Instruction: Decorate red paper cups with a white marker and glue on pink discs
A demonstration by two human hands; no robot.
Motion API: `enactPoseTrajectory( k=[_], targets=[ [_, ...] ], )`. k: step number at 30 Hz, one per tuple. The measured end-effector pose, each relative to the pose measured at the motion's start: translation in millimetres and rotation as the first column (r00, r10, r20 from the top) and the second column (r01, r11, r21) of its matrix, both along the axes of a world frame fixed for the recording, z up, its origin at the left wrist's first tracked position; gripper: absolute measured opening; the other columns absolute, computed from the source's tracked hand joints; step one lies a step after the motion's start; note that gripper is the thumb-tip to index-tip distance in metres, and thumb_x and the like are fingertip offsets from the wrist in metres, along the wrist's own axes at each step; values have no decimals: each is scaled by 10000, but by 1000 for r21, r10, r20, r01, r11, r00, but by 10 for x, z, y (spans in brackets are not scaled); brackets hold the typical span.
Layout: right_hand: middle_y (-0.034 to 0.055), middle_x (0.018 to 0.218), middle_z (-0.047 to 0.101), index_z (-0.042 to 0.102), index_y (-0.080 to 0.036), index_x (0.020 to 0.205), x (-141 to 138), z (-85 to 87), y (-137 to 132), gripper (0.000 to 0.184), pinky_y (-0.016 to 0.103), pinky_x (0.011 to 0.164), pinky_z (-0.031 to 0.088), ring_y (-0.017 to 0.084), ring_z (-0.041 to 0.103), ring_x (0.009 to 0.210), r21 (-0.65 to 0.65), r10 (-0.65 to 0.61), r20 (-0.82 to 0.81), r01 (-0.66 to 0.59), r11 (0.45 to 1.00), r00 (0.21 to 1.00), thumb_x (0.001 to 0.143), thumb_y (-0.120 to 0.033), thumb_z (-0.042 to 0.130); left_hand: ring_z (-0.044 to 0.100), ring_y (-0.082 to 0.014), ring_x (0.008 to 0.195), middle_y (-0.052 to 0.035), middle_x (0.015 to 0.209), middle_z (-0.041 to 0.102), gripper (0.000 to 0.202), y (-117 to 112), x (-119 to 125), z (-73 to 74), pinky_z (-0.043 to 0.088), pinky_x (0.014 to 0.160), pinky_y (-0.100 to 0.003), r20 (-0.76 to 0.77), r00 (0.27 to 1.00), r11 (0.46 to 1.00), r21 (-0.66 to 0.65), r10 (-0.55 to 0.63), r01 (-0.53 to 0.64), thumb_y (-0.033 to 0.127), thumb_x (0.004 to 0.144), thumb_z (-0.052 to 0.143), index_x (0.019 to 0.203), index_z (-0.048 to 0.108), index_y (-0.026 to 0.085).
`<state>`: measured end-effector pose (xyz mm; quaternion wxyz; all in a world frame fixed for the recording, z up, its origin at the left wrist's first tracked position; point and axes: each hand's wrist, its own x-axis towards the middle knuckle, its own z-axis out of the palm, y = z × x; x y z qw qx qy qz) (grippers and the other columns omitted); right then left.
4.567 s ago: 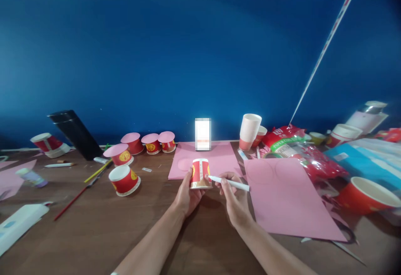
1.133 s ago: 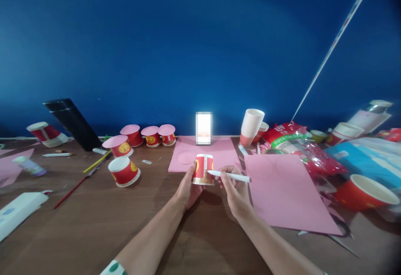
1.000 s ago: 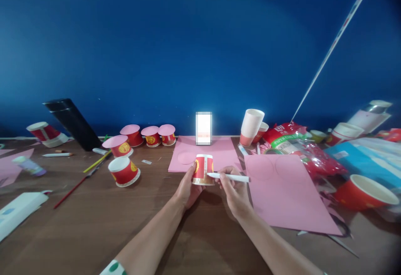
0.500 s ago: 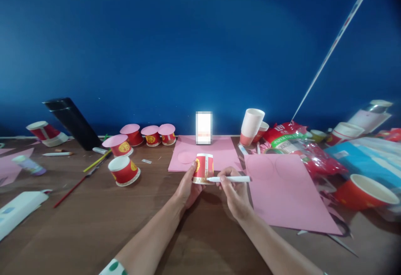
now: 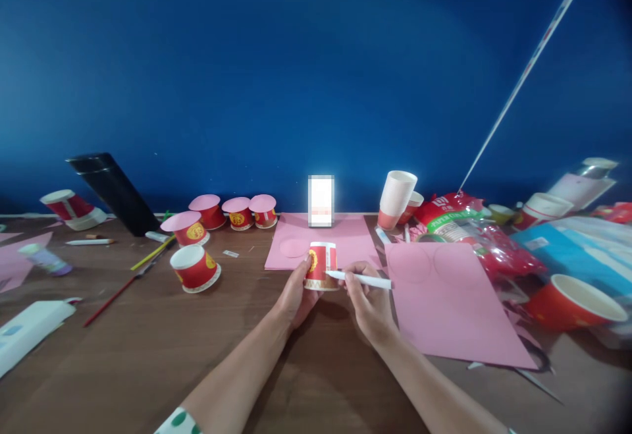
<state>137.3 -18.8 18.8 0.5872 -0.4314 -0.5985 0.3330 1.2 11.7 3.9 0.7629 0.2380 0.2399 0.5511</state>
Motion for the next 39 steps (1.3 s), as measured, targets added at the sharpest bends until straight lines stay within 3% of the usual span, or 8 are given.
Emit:
enactPoseTrajectory(
  k=[6, 11, 25, 34, 39],
  targets=[
    [-37, 562, 491, 502, -188, 714, -1, -1, -14, 154, 202, 462, 336, 91, 416, 497, -33, 56, -9, -56, 998, 998, 851, -255, 481, 628, -211, 905, -82, 897, 684, 279, 7, 0, 1, 454, 886, -347, -11, 999, 999, -42, 31, -31, 387, 829, 539, 916, 615, 133],
    [-17, 642, 549, 526, -186, 761, 1, -4, 6, 120, 209, 516, 380, 97, 469, 551, -11, 15, -30, -15, 1000, 999, 855, -254, 493, 621, -218, 926, -97, 926, 682, 323, 10, 1, -9, 448, 893, -348, -9, 1000, 1000, -7, -4, 4, 396, 834, 527, 960, 622, 114],
    [-30, 581, 506, 511, -189, 709, 8, -16, 8, 163, 208, 492, 360, 96, 446, 523, -27, 9, -29, -10, 1000, 1000, 856, -256, 489, 630, -211, 890, -78, 883, 685, 297, 9, -1, -37, 453, 872, -345, 1, 1000, 1000, -12, 19, -19, 397, 829, 534, 938, 619, 134],
    [-24, 603, 537, 526, -185, 742, -12, -50, 14, 154, 209, 494, 361, 95, 452, 523, -44, 56, -28, -57, 997, 998, 865, -272, 495, 628, -210, 896, -74, 876, 682, 268, -2, 5, 21, 450, 880, -344, 4, 1000, 999, -36, 25, -25, 376, 825, 546, 921, 610, 134],
    [-2, 687, 577, 541, -186, 822, -32, -10, -20, 110, 224, 534, 394, 112, 495, 579, -17, 14, 2, -14, 1000, 1000, 864, -280, 503, 626, -208, 910, -83, 921, 681, 296, 3, 1, 5, 449, 886, -334, -7, 1000, 1000, -8, 0, 0, 395, 828, 540, 946, 610, 132]
  ],
)
